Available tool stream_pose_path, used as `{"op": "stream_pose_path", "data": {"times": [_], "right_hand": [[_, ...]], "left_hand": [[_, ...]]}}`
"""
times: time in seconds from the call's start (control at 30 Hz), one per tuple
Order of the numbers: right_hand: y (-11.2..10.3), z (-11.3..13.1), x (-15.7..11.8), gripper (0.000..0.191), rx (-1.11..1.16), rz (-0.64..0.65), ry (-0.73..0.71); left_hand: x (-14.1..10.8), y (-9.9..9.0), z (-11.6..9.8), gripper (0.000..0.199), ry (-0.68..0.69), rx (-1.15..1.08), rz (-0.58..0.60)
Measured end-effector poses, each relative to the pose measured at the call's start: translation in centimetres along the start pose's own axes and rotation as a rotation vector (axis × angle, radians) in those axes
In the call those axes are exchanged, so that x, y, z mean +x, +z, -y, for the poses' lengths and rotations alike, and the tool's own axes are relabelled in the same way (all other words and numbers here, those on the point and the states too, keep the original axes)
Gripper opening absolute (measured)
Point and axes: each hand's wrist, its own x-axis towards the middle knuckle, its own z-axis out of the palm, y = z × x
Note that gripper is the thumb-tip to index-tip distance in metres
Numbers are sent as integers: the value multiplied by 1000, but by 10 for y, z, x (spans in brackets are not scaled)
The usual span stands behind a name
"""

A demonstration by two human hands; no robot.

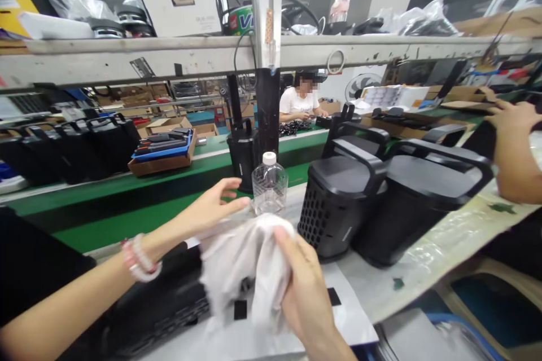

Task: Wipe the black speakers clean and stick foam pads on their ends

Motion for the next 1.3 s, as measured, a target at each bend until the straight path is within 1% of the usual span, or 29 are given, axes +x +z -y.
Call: {"op": "stream_pose_path", "data": {"times": [0.03, 0.07, 0.1, 0.17, 0.2, 0.27, 0.33, 0.37, 0.43, 0.5, 0.57, 0.63, 0.7, 0.77, 0.93, 1.03, 1.13, 1.17, 1.23, 1.3], "right_hand": [[-2, 0, 4, 31, 58, -76, -31], [-4, -1, 8, 32, 112, -133, -38], [-7, -1, 11, 32, 158, -172, -31], [-10, -3, 16, 32, 226, -203, 2], [-12, -4, 17, 32, 251, -204, 20], [-14, -4, 17, 32, 286, -192, 37], [-15, -3, 16, 32, 313, -175, 33], [-14, -2, 16, 33, 323, -162, 28], [-12, -1, 16, 35, 334, -125, 28], [-9, 0, 17, 37, 325, -84, 35], [-6, -2, 18, 37, 311, -56, 39], [-3, -5, 19, 37, 310, -45, 43], [-1, -9, 20, 36, 319, -40, 62], [-1, -13, 21, 36, 333, -38, 86], [-4, -15, 24, 32, 333, -26, 167], [-5, -13, 26, 31, 339, -58, 168], [-8, -10, 28, 30, 329, -87, 164], [-9, -9, 28, 29, 322, -101, 155], [-11, -5, 27, 28, 309, -147, 113], [-13, 0, 24, 29, 297, -210, 51]], "left_hand": [[17, 13, 6, 85, 19, 57, -31], [32, 27, 11, 100, 36, 75, -40], [44, 39, 14, 107, 53, 88, -42], [58, 55, 17, 104, 92, 117, -38], [61, 59, 16, 98, 116, 138, -32], [57, 56, 11, 88, 173, 192, -19], [45, 44, 4, 86, 235, 252, -6], [37, 38, 0, 87, 277, 316, 1], [23, 26, -6, 86, 395, 541, 6], [12, 17, -8, 81, 543, 834, -24], [4, 11, -6, 76, 678, 1080, -91], [0, 6, -2, 75, 788, 1251, -161], [-2, 2, 2, 76, 873, 1358, -204], [-4, 0, 4, 76, 944, 1421, -217], [-7, 4, -3, 56, 1119, 1491, -190], [-7, 9, -5, 57, 1122, 1491, -173], [-5, 13, -3, 66, 1048, 1471, -150], [-3, 14, -1, 69, 996, 1444, -140], [3, 16, 2, 74, 846, 1321, -105], [12, 19, 3, 78, 660, 1085, -42]]}}
